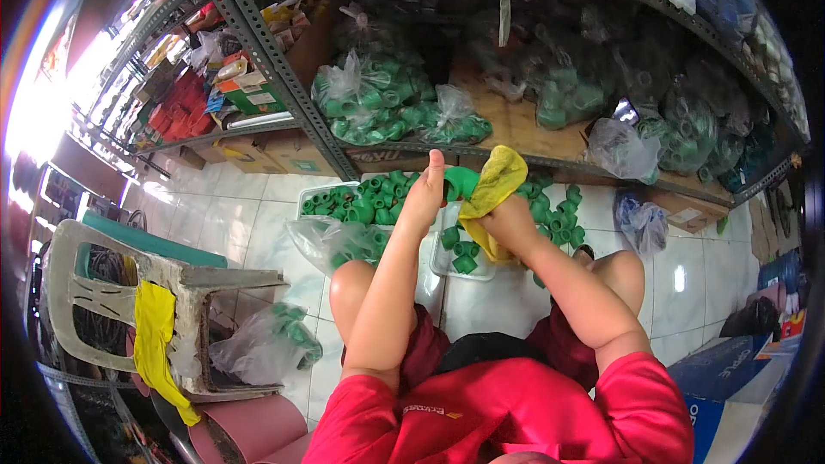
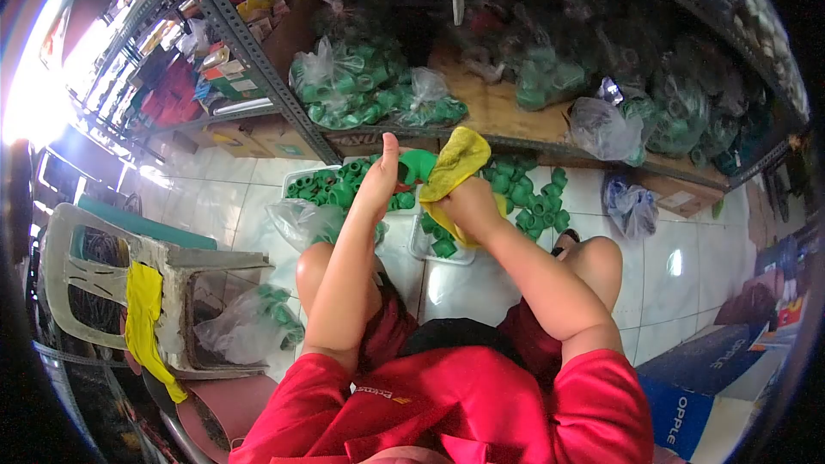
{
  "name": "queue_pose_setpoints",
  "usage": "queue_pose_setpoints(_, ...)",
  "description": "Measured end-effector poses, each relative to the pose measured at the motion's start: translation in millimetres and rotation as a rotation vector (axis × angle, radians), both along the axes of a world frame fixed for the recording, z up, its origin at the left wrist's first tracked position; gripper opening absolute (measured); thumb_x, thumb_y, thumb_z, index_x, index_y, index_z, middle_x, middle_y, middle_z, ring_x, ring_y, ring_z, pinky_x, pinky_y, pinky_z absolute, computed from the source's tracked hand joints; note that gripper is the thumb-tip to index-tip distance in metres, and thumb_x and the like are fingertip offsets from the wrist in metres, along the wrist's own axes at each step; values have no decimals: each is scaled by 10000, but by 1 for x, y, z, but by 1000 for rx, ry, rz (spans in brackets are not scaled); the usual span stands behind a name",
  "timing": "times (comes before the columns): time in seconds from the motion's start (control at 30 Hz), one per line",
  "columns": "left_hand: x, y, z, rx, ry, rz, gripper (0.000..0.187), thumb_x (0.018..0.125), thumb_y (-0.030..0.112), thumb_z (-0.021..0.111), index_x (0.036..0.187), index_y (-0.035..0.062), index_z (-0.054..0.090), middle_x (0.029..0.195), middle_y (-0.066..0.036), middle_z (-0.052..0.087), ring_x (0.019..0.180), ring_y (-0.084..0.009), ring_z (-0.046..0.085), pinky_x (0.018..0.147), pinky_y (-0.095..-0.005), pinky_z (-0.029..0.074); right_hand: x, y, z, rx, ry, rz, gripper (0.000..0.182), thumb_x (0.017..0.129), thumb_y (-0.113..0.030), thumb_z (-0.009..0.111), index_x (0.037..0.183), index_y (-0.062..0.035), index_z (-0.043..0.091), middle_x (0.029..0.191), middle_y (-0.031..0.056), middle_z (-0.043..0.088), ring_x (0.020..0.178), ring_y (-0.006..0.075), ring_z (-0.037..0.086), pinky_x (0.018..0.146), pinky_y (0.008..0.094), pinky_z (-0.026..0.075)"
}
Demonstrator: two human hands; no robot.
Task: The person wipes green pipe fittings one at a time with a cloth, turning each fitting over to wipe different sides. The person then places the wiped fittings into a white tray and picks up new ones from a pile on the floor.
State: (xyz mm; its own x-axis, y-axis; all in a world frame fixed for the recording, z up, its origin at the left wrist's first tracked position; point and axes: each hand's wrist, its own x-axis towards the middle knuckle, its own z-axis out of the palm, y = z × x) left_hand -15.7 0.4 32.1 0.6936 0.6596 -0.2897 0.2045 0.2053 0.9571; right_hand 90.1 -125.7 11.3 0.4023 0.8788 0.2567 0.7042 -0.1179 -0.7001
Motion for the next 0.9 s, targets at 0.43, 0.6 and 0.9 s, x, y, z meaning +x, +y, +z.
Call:
queue_pose_setpoints(0.43, 19, -17, -20, -182, -686, -119, 275, 915, 268, 415, 1134, 109, 463, 1064, -24, 508, 976, -122, 457, 861, -250, 342, 19, 3, 0, 90, 1554, 255, 276, 807, -170, 541, 1045, -30, 522, 956, 63, 591, 825, 172, 591, 725, 296, 482)
queue_pose_setpoints(0.6, 12, -8, -26, -152, -188, 72, 492, 862, 498, 418, 1117, 83, 491, 997, -29, 538, 870, -129, 507, 729, -292, 408, 8, 11, -23, 169, 479, 74, 227, 769, -184, 566, 956, -57, 585, 882, 108, 624, 789, 218, 607, 669, 317, 465)
queue_pose_setpoints(0.9, 28, -3, -38, 205, -320, 92, 369, 906, 353, 412, 1153, 87, 479, 937, 3, 524, 803, -91, 489, 729, -234, 406, 1, 12, -32, 50, -69, 58, 227, 731, -169, 588, 944, -89, 578, 852, 135, 617, 752, 277, 603, 633, 362, 474)
